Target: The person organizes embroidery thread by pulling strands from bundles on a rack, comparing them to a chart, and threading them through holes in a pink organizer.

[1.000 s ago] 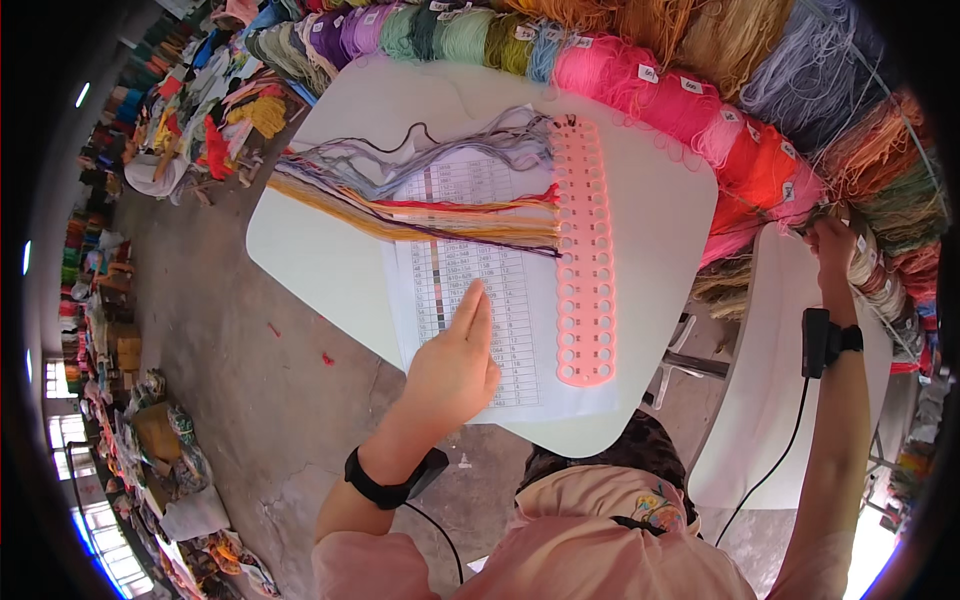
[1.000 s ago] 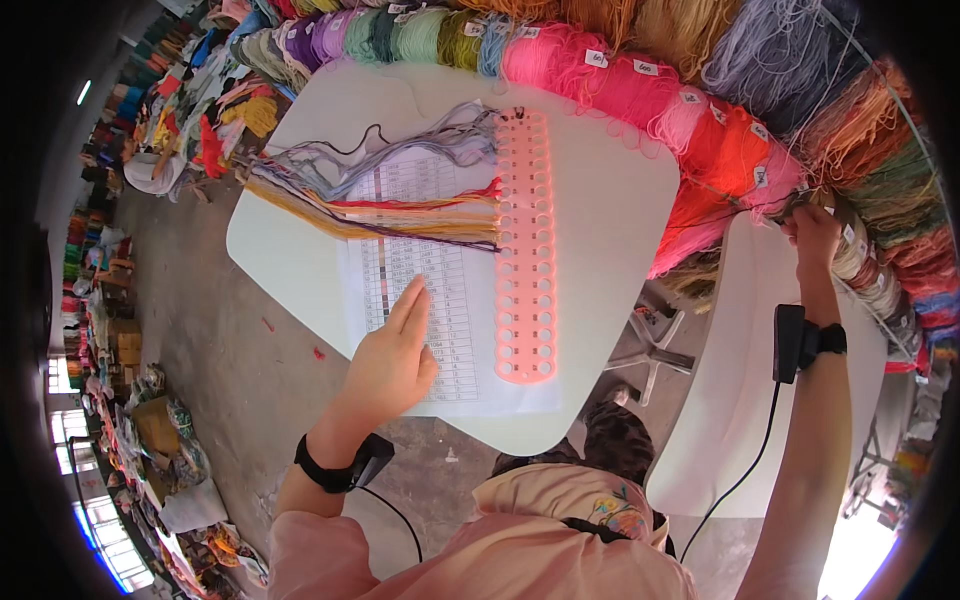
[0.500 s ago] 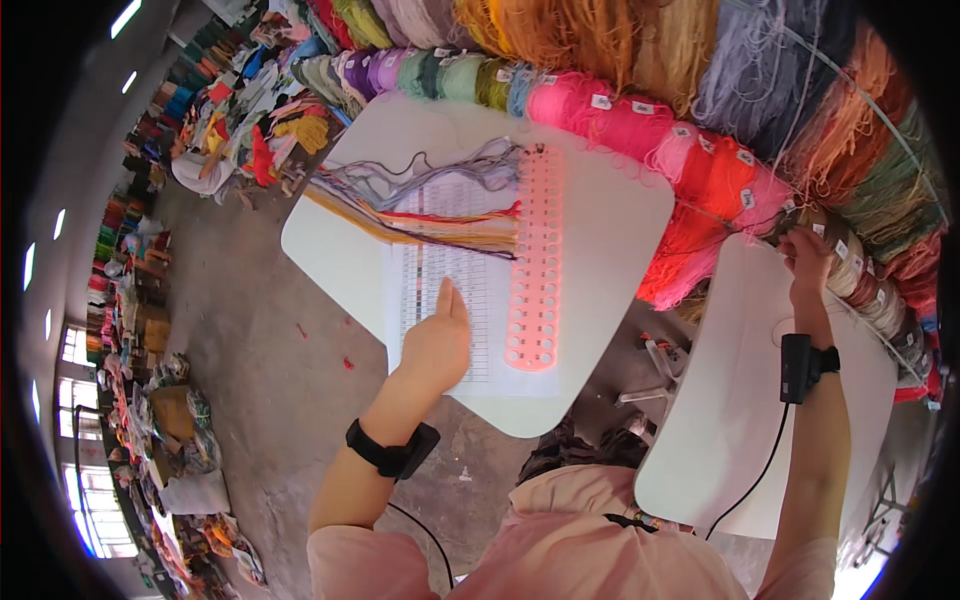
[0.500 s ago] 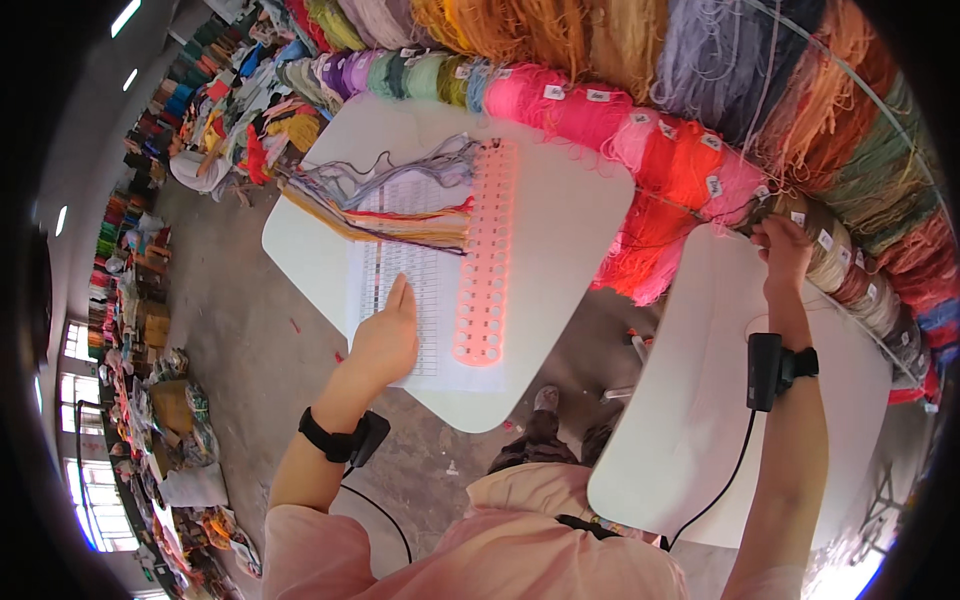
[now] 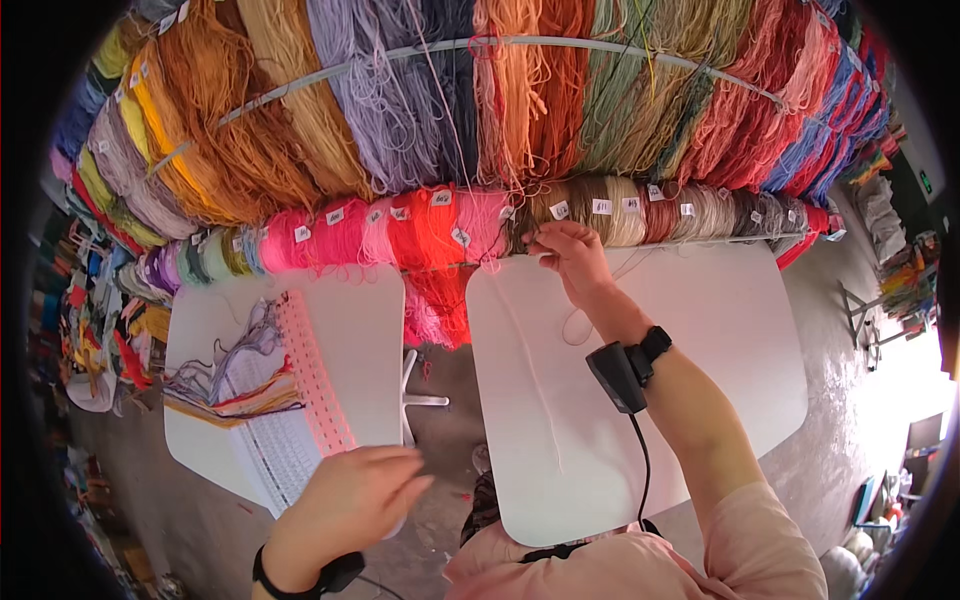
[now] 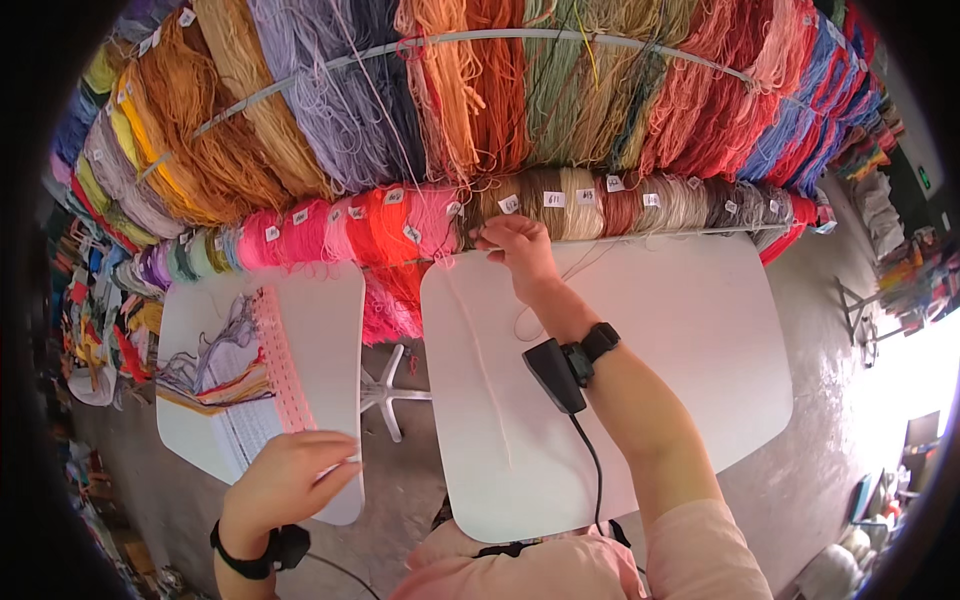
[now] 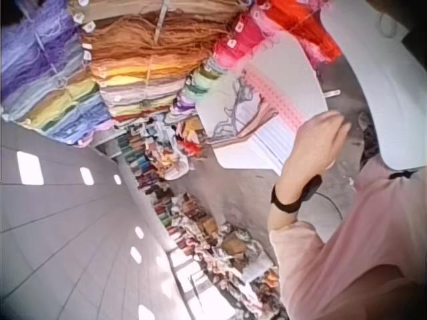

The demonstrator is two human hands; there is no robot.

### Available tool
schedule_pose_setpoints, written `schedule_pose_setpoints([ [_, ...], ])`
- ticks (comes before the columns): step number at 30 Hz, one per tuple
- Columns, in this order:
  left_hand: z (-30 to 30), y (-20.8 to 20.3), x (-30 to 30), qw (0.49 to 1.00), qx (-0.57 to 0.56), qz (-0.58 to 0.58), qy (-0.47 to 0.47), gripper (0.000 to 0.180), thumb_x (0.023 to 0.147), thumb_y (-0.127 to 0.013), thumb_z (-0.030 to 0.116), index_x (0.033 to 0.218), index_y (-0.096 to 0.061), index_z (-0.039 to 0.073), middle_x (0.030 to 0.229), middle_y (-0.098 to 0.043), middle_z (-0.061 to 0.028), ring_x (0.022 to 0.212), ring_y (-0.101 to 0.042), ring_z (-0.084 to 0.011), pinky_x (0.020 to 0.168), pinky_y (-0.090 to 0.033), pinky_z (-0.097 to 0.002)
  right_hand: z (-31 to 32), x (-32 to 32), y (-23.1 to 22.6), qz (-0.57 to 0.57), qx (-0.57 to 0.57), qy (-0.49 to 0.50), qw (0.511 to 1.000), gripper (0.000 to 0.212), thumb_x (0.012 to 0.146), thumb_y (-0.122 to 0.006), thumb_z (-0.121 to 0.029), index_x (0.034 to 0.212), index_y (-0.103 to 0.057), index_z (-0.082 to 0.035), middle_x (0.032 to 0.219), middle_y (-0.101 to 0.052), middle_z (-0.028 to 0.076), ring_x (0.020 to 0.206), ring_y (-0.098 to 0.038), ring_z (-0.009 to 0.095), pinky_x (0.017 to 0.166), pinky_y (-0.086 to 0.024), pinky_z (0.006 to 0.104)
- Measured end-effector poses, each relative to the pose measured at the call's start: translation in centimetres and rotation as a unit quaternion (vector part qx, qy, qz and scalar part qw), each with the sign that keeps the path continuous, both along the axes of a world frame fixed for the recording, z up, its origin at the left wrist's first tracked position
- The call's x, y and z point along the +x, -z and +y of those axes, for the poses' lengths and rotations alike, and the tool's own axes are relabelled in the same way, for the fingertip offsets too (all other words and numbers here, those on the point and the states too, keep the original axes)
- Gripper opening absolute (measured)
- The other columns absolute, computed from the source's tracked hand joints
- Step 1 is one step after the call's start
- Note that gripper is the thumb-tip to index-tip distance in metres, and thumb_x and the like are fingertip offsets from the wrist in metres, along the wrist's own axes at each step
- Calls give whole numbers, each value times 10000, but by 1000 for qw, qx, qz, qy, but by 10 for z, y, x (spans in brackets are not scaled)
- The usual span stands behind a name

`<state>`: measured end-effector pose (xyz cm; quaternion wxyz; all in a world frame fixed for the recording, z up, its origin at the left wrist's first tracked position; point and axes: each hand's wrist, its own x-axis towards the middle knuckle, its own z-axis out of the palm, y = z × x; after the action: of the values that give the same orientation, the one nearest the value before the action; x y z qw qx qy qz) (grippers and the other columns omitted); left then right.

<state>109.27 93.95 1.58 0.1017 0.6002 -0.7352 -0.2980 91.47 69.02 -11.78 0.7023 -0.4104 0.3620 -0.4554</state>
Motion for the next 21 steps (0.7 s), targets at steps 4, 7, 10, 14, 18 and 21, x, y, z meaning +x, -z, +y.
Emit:
schedule_pose_setpoints([
  [4,-77,17,-28,991,4,135,-20,155,773,-499,114,845,-567,-5,758,-583,-83,668,-559,-204,586,-436,-283,-2,-12,5,-75,63,-58,993,61,749,-515,-74,795,-544,-47,729,-601,93,582,-547,127,513,-415,221],
  [7,-144,69,-33,910,22,370,-185,177,806,-464,168,791,-552,14,767,-558,-43,704,-529,-75,570,-406,-240,-3,-18,8,-112,94,-82,986,63,772,-490,-63,805,-537,-38,734,-598,119,572,-551,149,527,-431,234],
  [10,-184,100,-42,782,73,534,-314,189,807,-474,132,910,-542,-11,820,-577,-47,756,-542,-119,678,-406,-216,0,-15,6,-136,91,-115,980,84,796,-456,-55,824,-533,-36,728,-594,116,566,-557,141,532,-450,225],
  [14,-215,116,-53,738,136,569,-336,144,801,-496,151,855,-545,27,752,-555,-20,686,-519,-93,620,-414,-212,0,-13,4,-133,101,-143,975,93,800,-453,-63,833,-535,-32,726,-595,96,574,-563,135,527,-447,222],
  [18,-229,125,-48,722,198,617,-241,136,789,-523,182,838,-550,58,712,-527,5,619,-479,-81,606,-427,-227,-4,-15,6,-105,109,-163,975,89,796,-464,-79,838,-528,-34,723,-589,80,573,-565,127,524,-441,218],
  [21,-227,119,-53,670,202,643,-310,104,761,-562,139,833,-553,64,767,-558,-16,636,-492,-97,598,-395,-217,-8,-20,11,-124,106,-154,974,83,793,-467,-85,838,-517,-35,717,-583,71,574,-566,129,523,-437,213],
])
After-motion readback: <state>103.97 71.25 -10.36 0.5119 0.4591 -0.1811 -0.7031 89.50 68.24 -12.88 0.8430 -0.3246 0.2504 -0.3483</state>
